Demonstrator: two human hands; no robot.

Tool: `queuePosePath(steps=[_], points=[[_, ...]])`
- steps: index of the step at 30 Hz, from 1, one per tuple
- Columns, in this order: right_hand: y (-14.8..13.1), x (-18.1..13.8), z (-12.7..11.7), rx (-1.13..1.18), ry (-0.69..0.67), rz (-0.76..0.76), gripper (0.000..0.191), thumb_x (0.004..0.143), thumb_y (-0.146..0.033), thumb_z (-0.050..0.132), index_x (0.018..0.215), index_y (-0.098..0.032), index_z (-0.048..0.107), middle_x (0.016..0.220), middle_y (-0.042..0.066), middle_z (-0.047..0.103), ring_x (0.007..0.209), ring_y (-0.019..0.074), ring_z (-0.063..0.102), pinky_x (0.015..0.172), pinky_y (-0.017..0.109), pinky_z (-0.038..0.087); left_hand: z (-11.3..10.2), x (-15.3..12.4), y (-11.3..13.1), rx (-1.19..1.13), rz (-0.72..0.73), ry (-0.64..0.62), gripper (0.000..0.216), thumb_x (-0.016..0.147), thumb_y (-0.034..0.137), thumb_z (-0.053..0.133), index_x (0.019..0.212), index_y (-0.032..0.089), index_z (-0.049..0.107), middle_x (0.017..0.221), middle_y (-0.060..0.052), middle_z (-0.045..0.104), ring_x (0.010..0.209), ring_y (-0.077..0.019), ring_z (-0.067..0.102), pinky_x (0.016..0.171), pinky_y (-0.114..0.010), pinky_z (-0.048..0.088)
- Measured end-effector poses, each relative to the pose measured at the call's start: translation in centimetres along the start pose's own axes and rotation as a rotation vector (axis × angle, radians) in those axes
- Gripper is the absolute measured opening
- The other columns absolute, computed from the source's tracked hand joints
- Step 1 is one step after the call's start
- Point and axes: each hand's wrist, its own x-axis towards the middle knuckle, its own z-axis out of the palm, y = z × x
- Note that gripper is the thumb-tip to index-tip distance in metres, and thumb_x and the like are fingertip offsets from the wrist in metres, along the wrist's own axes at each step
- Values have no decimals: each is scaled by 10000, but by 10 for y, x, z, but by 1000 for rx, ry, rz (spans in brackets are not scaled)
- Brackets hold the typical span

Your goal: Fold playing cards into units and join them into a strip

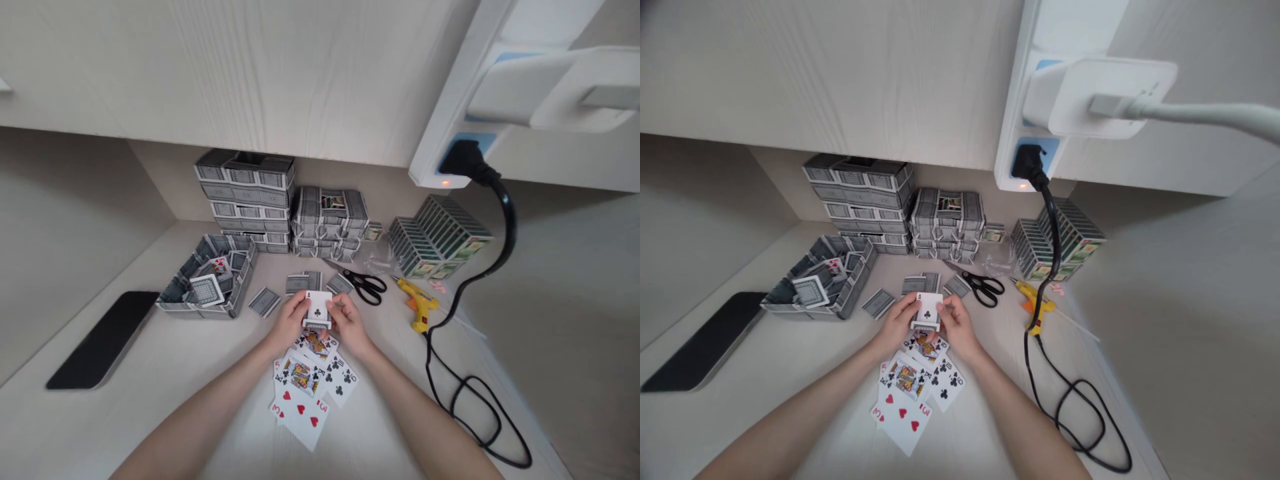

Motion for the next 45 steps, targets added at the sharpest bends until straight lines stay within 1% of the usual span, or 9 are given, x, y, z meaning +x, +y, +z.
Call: queuePosePath(steps=[4, 7, 15, 21, 31, 36, 41, 43, 45], points=[[1, 1, 0, 7, -7, 10, 342, 730, -487, 570, 876, -247, 375, 418, -110, 493, 300, 124, 475, 357, 234, 395, 0, -1, -2, -19, -23, -50, 262, 785, 374, 458, 912, 157, 532, 554, 29, 554, 451, -114, 496, 455, -220, 394], [3, 2, -2, 17, -20, 13, 348, 734, -472, 571, 912, -248, 373, 437, -108, 502, 304, 124, 481, 368, 241, 411, -3, -1, -7, 52, 5, -22, 277, 797, 364, 452, 969, 157, 517, 590, 28, 559, 489, -114, 508, 486, -219, 407], [4, 2, -2, 34, -34, 19, 342, 739, -483, 561, 883, -257, 349, 451, -115, 504, 309, 120, 488, 369, 235, 418, -4, -1, -11, 192, 64, 24, 255, 831, 366, 405, 925, 164, 528, 612, 28, 522, 529, -104, 467, 509, -204, 381], [4, 1, -1, 42, -33, 42, 322, 742, -460, 561, 889, -260, 357, 477, -107, 522, 328, 120, 506, 369, 228, 413, -3, -1, -10, 256, 91, 62, 202, 818, 315, 402, 866, 180, 545, 633, 25, 522, 555, -109, 461, 524, -203, 370], [13, 2, -4, 108, -99, 66, 285, 755, -434, 543, 877, -260, 352, 464, -94, 546, 339, 145, 524, 342, 237, 414, -4, -5, -13, 224, 98, 60, 163, 798, 295, 412, 808, 192, 538, 556, 43, 520, 492, -110, 464, 497, -208, 358], [11, 1, -4, 120, -98, 74, 279, 747, -424, 551, 850, -256, 353, 473, -85, 557, 333, 143, 520, 335, 235, 410, -3, -6, -11, 227, 105, 51, 164, 792, 287, 404, 760, 189, 531, 565, 40, 537, 491, -107, 464, 499, -207, 358], [3, 1, -5, 189, -142, 110, 290, 729, -362, 540, 940, -244, 380, 505, -62, 581, 379, 157, 560, 374, 247, 438, 0, -7, -2, 250, 114, 110, 172, 765, 257, 406, 713, 180, 550, 565, 39, 540, 491, -101, 455, 486, -202, 354], [-1, 1, -6, 233, -166, 151, 303, 734, -386, 523, 963, -234, 395, 547, -43, 602, 411, 164, 581, 404, 268, 464, 1, -8, -1, 215, 99, 109, 172, 767, 259, 399, 709, 183, 541, 518, 50, 512, 460, -100, 445, 465, -200, 350], [-3, 2, -6, 256, -167, 213, 325, 763, -475, 482, 952, -217, 428, 541, -33, 598, 395, 157, 574, 399, 267, 466, 0, -8, -1, 198, 101, 97, 169, 768, 255, 395, 711, 184, 537, 501, 54, 502, 442, -98, 440, 451, -199, 348]])
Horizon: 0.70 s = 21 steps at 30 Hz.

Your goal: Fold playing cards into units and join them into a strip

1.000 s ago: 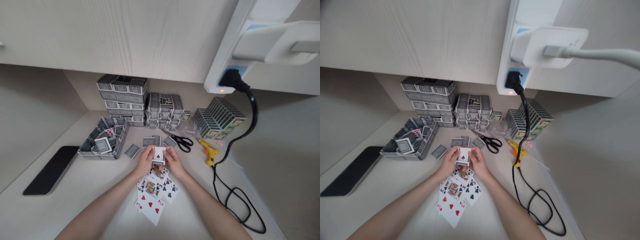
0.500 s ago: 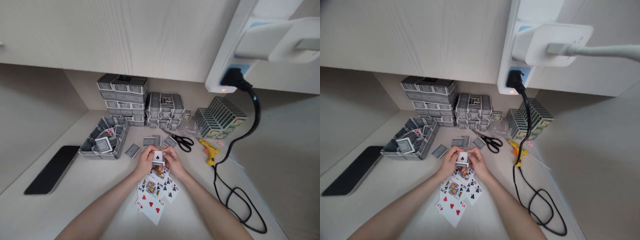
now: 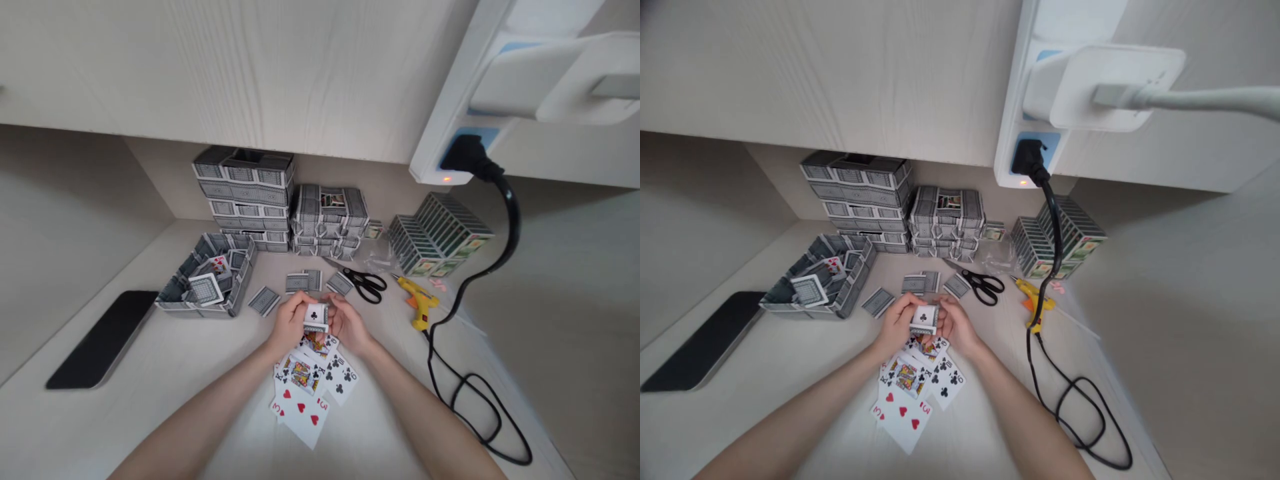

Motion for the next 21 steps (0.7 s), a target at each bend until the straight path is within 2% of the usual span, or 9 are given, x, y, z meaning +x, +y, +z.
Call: queuePosePath(steps=[3, 6, 12, 16, 21], points=[[-1, 2, 0, -43, -29, 82, 407, 785, -552, 446, 877, -161, 510, 483, -12, 581, 359, 143, 553, 367, 240, 452, -1, -1, -2, 34, 43, -34, 171, 759, 229, 401, 709, 177, 556, 525, 46, 523, 458, -96, 455, 464, -198, 358], [-1, 3, -3, -109, -113, 109, 389, 788, -498, 501, 788, -114, 564, 496, 26, 606, 387, 153, 583, 337, 211, 433, -2, -2, -2, 53, 55, -87, 178, 761, 223, 406, 696, 173, 563, 535, 38, 545, 468, -98, 476, 481, -203, 374], [-2, 3, -8, -125, -200, 115, 393, 773, -494, 542, 813, -104, 570, 562, 48, 642, 447, 173, 625, 369, 229, 476, -3, -3, 1, 16, 48, -141, 170, 762, 209, 400, 682, 174, 545, 493, 42, 532, 423, -95, 466, 438, -198, 351], [1, 3, -10, -133, -187, 82, 375, 763, -486, 560, 798, -113, 555, 555, 46, 643, 459, 174, 630, 368, 224, 483, -6, -3, -1, -26, 103, -193, 155, 776, 241, 404, 719, 171, 530, 531, 33, 539, 448, -101, 480, 449, -203, 359], [7, 5, -8, -142, -99, -18, 373, 744, -487, 579, 782, -117, 548, 561, 31, 637, 456, 165, 624, 385, 245, 509, -6, 1, -3, 54, 120, -52, 167, 793, 307, 440, 876, 180, 509, 608, 40, 509, 527, -105, 481, 501, -206, 374]])
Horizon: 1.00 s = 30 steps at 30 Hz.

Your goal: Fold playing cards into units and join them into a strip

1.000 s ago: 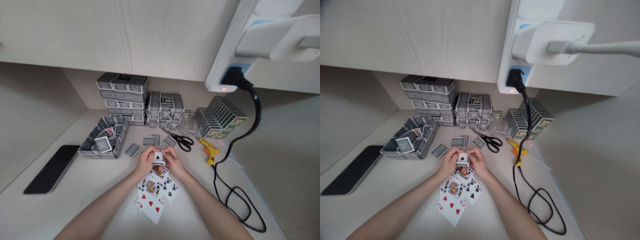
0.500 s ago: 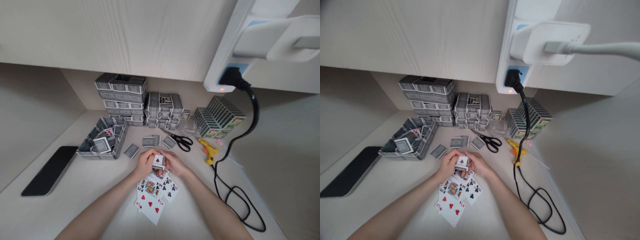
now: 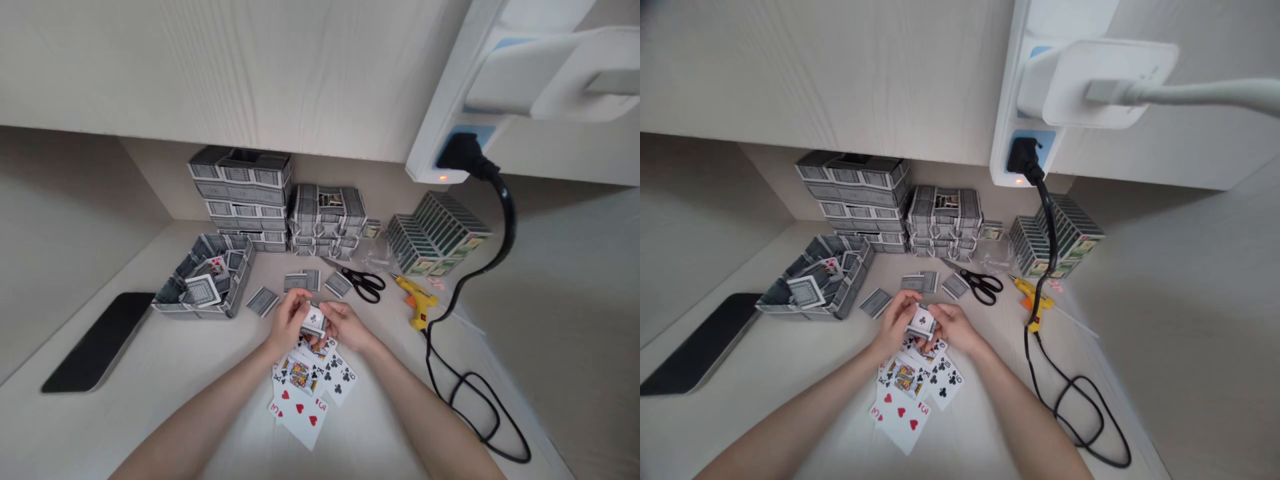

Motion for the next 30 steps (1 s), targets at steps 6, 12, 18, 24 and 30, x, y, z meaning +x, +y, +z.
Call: queuePosePath(steps=[6, 12, 18, 24, 30], points=[[2, 2, 4, -33, 62, -23, 361, 717, -463, 611, 769, -108, 567, 615, 41, 640, 544, 175, 648, 451, 263, 535, 4, 2, -1, 366, -36, 89, 243, 835, 341, 370, 672, 185, 461, 556, 32, 477, 522, -113, 458, 492, -208, 329], [1, -1, 7, -130, 114, -50, 377, 717, -485, 588, 738, -109, 589, 625, 30, 624, 530, 168, 643, 453, 268, 540, 6, 2, -1, 457, -17, 59, 275, 844, 390, 375, 670, 189, 445, 567, 37, 483, 509, -107, 460, 496, -210, 328], [0, 0, 10, -130, 147, -48, 354, 702, -478, 603, 721, -125, 584, 553, -1, 604, 459, 143, 611, 440, 256, 527, 7, 1, -2, 459, 16, 57, 302, 843, 406, 383, 637, 187, 416, 553, 43, 456, 534, -103, 448, 509, -207, 325], [0, 0, 8, -80, 117, -17, 364, 687, -495, 615, 701, -134, 573, 538, -2, 608, 440, 127, 588, 409, 225, 488, 8, -2, -4, 450, 84, 78, 304, 852, 374, 365, 620, 184, 412, 557, 39, 452, 542, -102, 443, 517, -209, 326], [-3, -4, 8, -123, 94, -27, 398, 699, -517, 595, 655, -122, 576, 540, 3, 599, 452, 130, 589, 449, 258, 522, 9, -2, -7, 536, 130, 81, 265, 853, 341, 374, 643, 189, 428, 551, 37, 450, 538, -106, 449, 515, -211, 330]])
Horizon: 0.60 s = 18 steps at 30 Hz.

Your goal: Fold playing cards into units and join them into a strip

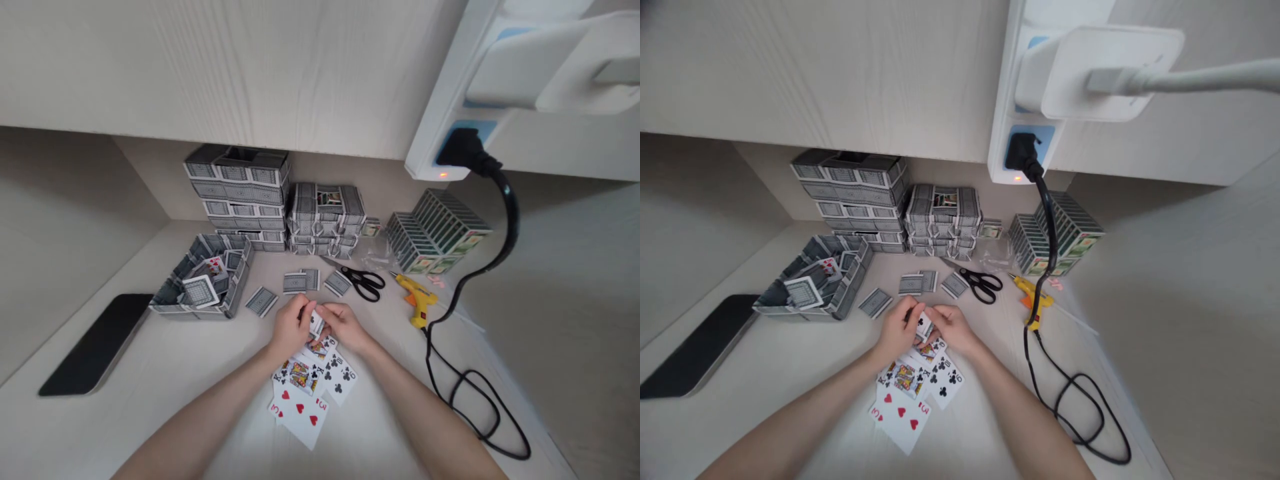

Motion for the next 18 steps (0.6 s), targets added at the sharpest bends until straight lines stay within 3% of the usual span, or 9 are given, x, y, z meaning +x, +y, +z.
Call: queuePosePath(steps=[12, 18], points=[[2, -2, -2, -47, -4, -20, 401, 709, -523, 577, 658, -125, 580, 582, 7, 608, 478, 136, 600, 462, 256, 519, 0, -4, -1, 115, 107, 36, 255, 867, 314, 362, 644, 198, 406, 519, 36, 447, 487, -112, 451, 493, -226, 308], [5, -3, -1, -122, 47, -41, 412, 705, -539, 566, 606, -139, 566, 525, -20, 541, 468, 132, 579, 442, 237, 480, -4, -4, 0, 286, 244, 7, 263, 869, 293, 357, 632, 196, 419, 553, 5, 484, 530, -129, 478, 528, -246, 312]])
